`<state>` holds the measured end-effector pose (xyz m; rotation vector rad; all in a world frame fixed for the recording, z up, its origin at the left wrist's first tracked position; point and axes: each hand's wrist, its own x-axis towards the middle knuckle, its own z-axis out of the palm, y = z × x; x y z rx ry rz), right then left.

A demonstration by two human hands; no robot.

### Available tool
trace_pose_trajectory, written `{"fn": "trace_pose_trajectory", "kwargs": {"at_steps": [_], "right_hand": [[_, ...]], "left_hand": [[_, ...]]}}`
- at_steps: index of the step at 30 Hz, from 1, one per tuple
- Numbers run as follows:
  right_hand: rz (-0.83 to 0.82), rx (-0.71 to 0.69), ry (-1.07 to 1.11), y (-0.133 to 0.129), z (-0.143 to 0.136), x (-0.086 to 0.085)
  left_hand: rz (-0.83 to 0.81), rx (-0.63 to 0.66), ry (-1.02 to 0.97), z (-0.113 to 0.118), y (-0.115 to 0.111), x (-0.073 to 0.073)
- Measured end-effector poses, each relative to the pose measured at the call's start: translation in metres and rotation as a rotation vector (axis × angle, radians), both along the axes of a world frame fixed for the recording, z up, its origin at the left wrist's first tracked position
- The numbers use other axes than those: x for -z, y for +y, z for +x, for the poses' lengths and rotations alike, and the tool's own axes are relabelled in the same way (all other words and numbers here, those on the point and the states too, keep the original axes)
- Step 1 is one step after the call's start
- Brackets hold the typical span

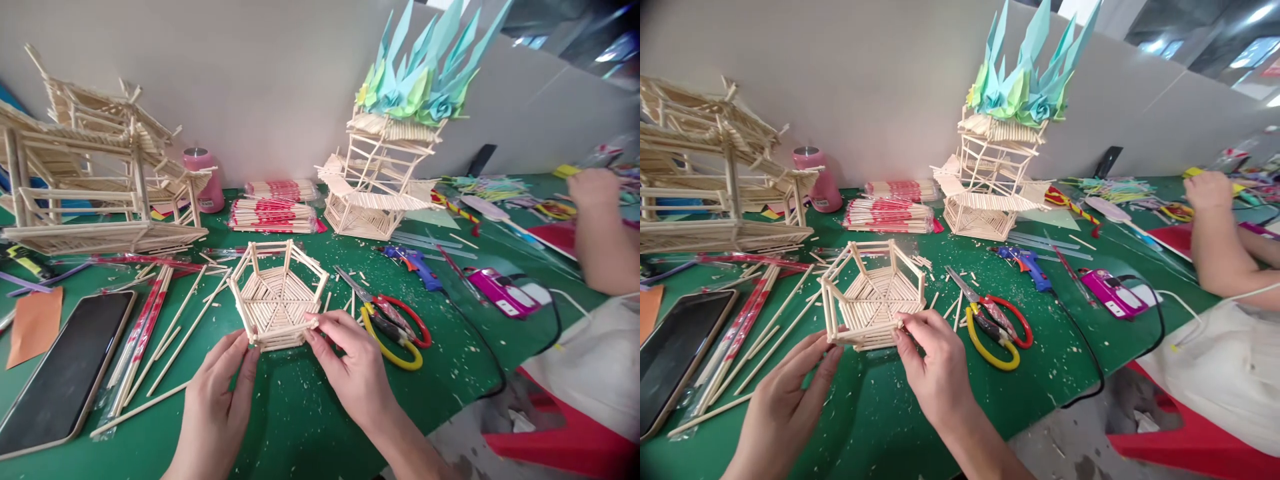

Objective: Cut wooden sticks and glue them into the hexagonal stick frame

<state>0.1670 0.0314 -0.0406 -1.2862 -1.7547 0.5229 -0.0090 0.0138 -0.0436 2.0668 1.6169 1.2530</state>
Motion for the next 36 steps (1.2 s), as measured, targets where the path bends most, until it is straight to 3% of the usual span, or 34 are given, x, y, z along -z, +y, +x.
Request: {"fn": "trace_pose_trajectory", "kwargs": {"at_steps": [12, 18, 24, 28, 32, 36], "right_hand": [[0.01, -0.056, -0.083, 0.005, 0.007, -0.005], [0.021, -0.062, -0.116, 0.006, 0.008, -0.006], [-0.009, -0.052, -0.092, 0.004, 0.009, -0.002], [-0.025, -0.06, -0.053, 0.004, 0.012, -0.001], [-0.039, -0.082, 0.008, 0.006, 0.013, -0.003], [-0.042, -0.085, 0.04, 0.007, 0.011, -0.003]], "left_hand": [[0.124, -0.059, 0.089, 0.001, 0.002, 0.006], [0.1, -0.03, 0.027, 0.002, 0.003, 0.005], [-0.035, -0.02, -0.003, -0.006, -0.002, 0.006], [0.087, -0.063, 0.104, -0.016, -0.005, 0.002], [0.265, 0.039, 0.204, -0.018, 0.004, -0.009], [0.225, 0.155, 0.194, -0.017, 0.015, -0.016]]}}
